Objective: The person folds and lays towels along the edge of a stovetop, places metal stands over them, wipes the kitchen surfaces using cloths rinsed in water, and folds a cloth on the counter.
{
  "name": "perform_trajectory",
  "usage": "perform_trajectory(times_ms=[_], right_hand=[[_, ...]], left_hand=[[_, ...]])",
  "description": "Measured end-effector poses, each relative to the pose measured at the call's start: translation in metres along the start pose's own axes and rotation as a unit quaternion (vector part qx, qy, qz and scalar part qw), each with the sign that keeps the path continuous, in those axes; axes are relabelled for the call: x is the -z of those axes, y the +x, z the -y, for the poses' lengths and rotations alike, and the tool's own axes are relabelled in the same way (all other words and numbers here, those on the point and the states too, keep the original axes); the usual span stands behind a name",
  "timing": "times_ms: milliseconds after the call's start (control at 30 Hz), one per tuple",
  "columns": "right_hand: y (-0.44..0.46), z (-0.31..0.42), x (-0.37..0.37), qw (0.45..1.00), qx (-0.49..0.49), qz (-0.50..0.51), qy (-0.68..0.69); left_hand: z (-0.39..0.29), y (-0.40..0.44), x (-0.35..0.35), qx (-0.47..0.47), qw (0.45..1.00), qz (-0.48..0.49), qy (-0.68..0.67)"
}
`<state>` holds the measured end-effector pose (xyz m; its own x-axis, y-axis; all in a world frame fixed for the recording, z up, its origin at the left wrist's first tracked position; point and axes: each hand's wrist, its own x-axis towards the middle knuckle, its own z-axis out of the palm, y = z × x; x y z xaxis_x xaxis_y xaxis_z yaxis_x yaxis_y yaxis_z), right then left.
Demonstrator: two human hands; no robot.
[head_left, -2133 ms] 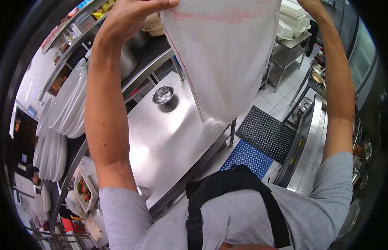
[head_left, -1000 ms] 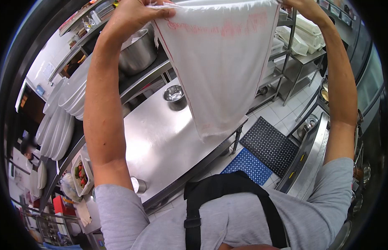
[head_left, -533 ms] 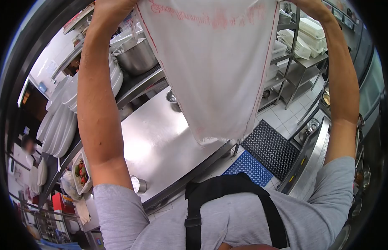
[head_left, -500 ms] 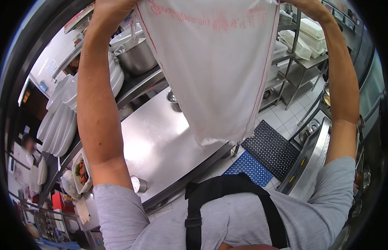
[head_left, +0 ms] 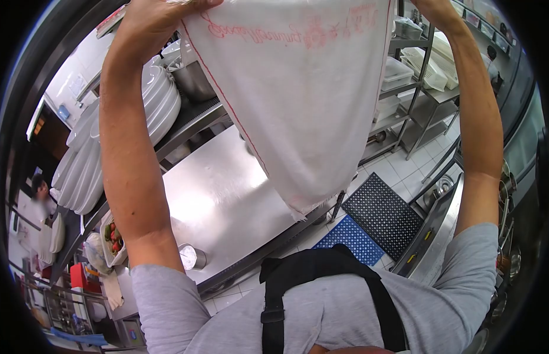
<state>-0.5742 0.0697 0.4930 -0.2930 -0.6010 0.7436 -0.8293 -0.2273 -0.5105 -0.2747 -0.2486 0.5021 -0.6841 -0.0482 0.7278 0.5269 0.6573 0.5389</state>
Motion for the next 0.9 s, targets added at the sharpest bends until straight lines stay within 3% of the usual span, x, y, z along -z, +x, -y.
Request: perform_trajectory(times_ms=[67,233,367,600,800,900], right_hand=[[0.004,-0.010,0.004,0.998,0.016,-0.014,0.066],[0.008,-0.007,-0.015,0.975,0.016,-0.076,0.210],[0.006,-0.011,-0.012,0.979,0.074,-0.114,0.153],[0.001,-0.027,-0.018,0.984,0.031,-0.095,0.151],[0.003,-0.031,-0.035,0.966,0.054,-0.101,0.233],[0.001,-0.035,-0.039,0.967,0.069,-0.120,0.214]], left_hand=[[-0.012,-0.004,-0.002,0.025,0.999,0.015,-0.030],[0.006,0.005,0.009,-0.017,0.996,0.016,-0.083],[0.000,0.006,-0.002,-0.044,0.996,0.001,-0.077],[-0.003,-0.010,-0.010,-0.021,0.999,0.015,-0.045],[-0.003,-0.020,-0.011,-0.049,0.994,-0.054,0.082],[-0.005,-0.021,-0.039,-0.022,0.980,-0.181,-0.077]])
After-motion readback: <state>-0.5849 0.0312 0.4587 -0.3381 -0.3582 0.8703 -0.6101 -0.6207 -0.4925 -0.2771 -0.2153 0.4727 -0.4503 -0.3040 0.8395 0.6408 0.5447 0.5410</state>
